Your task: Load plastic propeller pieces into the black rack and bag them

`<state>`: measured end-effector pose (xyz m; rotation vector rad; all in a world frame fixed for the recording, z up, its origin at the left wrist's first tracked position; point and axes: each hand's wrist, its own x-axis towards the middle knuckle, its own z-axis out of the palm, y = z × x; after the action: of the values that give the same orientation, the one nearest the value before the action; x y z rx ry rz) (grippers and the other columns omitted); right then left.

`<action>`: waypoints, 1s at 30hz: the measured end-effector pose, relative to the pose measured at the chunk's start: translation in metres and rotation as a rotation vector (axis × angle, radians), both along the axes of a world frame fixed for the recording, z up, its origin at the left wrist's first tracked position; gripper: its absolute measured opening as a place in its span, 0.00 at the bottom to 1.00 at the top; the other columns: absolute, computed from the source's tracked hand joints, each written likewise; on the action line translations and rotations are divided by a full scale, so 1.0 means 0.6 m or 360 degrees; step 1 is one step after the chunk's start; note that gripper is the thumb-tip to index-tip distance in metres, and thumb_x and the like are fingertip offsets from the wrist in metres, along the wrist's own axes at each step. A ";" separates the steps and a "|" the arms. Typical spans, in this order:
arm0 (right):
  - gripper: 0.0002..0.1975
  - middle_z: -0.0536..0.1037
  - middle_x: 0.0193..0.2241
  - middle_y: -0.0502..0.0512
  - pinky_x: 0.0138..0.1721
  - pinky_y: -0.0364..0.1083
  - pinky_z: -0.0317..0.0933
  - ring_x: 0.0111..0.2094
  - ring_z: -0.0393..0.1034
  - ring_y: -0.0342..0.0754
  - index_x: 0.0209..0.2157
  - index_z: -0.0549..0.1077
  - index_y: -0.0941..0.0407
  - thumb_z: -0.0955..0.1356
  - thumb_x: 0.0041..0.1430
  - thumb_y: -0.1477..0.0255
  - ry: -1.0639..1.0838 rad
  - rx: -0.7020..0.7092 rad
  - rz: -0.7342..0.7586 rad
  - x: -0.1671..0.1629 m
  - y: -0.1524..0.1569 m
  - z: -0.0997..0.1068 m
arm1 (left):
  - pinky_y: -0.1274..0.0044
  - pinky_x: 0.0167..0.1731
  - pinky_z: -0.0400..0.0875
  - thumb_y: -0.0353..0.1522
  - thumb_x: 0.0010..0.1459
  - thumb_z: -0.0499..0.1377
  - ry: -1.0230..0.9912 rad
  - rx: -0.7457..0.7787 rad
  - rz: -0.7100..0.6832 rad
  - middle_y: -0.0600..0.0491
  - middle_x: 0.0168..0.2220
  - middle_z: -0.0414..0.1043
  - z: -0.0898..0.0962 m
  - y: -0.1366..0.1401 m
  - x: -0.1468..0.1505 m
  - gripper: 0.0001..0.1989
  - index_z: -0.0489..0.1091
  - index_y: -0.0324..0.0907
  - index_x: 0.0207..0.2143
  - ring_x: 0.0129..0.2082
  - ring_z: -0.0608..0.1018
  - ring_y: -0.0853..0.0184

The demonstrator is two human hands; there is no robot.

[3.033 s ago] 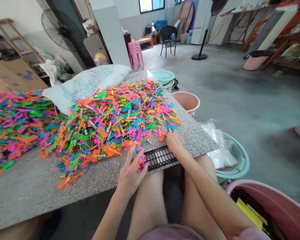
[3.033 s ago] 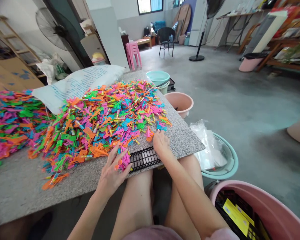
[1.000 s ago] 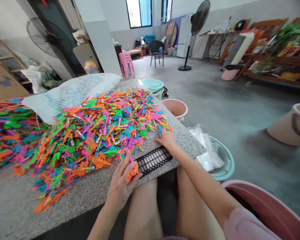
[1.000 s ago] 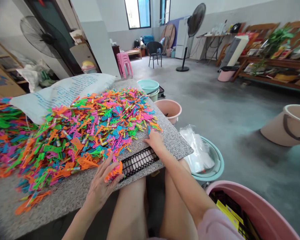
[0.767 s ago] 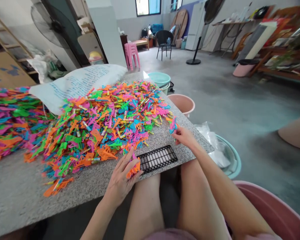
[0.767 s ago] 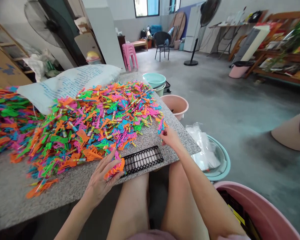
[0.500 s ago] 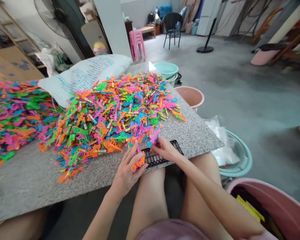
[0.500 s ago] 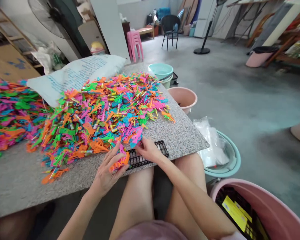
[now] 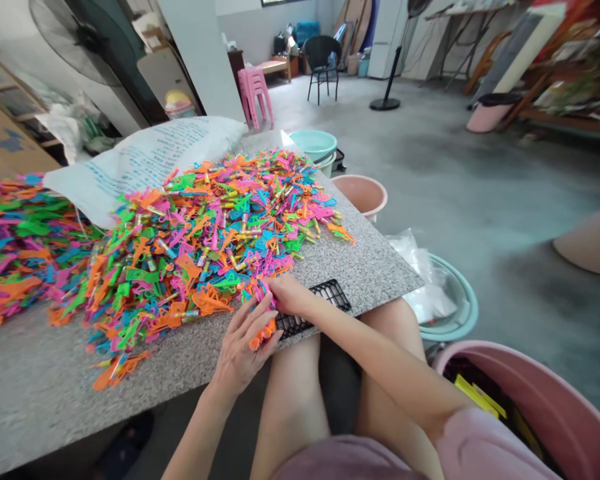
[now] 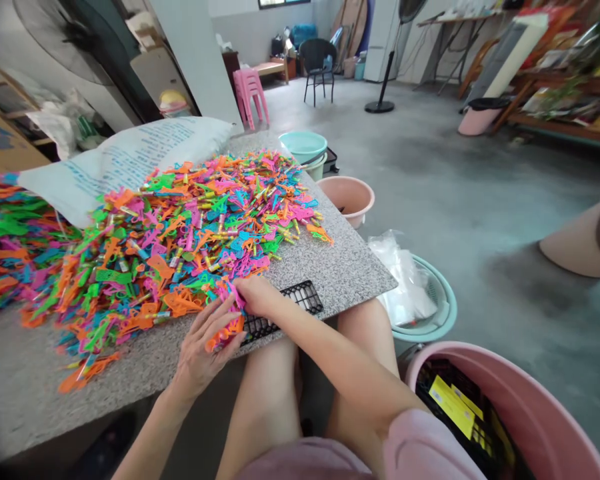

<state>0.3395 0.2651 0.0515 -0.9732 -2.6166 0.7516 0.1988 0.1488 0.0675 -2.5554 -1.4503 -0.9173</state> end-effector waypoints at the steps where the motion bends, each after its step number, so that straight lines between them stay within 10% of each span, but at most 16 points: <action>1: 0.10 0.79 0.35 0.60 0.35 0.44 0.60 0.38 0.74 0.53 0.42 0.72 0.59 0.65 0.56 0.78 -0.0022 -0.0001 0.0006 -0.002 -0.003 0.005 | 0.62 0.55 0.69 0.30 0.61 0.60 0.0028 0.0020 -0.0023 0.45 0.55 0.71 0.002 0.002 -0.002 0.15 0.66 0.43 0.50 0.59 0.68 0.56; 11: 0.25 0.72 0.53 0.58 0.51 0.46 0.60 0.54 0.65 0.50 0.55 0.66 0.55 0.70 0.54 0.76 0.0104 0.0072 -0.0194 0.077 0.014 -0.002 | 0.63 0.53 0.70 0.29 0.61 0.59 0.0037 0.0122 -0.0002 0.47 0.50 0.74 0.004 0.006 -0.006 0.14 0.67 0.42 0.49 0.56 0.69 0.57; 16: 0.21 0.70 0.53 0.66 0.52 0.51 0.59 0.55 0.63 0.56 0.53 0.67 0.60 0.57 0.62 0.84 -0.0386 0.0220 -0.1128 0.211 0.089 -0.010 | 0.62 0.53 0.70 0.30 0.62 0.58 0.0006 0.0097 0.0024 0.47 0.51 0.74 -0.002 0.003 -0.005 0.14 0.66 0.42 0.50 0.59 0.66 0.57; 30: 0.14 0.71 0.49 0.68 0.46 0.49 0.60 0.48 0.66 0.55 0.42 0.73 0.60 0.58 0.65 0.81 -0.0786 0.0486 -0.0373 0.250 0.177 -0.011 | 0.61 0.56 0.68 0.30 0.61 0.59 -0.0036 -0.0047 0.0038 0.48 0.52 0.74 0.007 -0.003 0.000 0.15 0.65 0.44 0.50 0.59 0.67 0.57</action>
<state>0.4895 0.3711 0.0452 -1.4797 -2.8148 0.0474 0.1989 0.1470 0.0719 -2.5507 -1.5077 -0.9319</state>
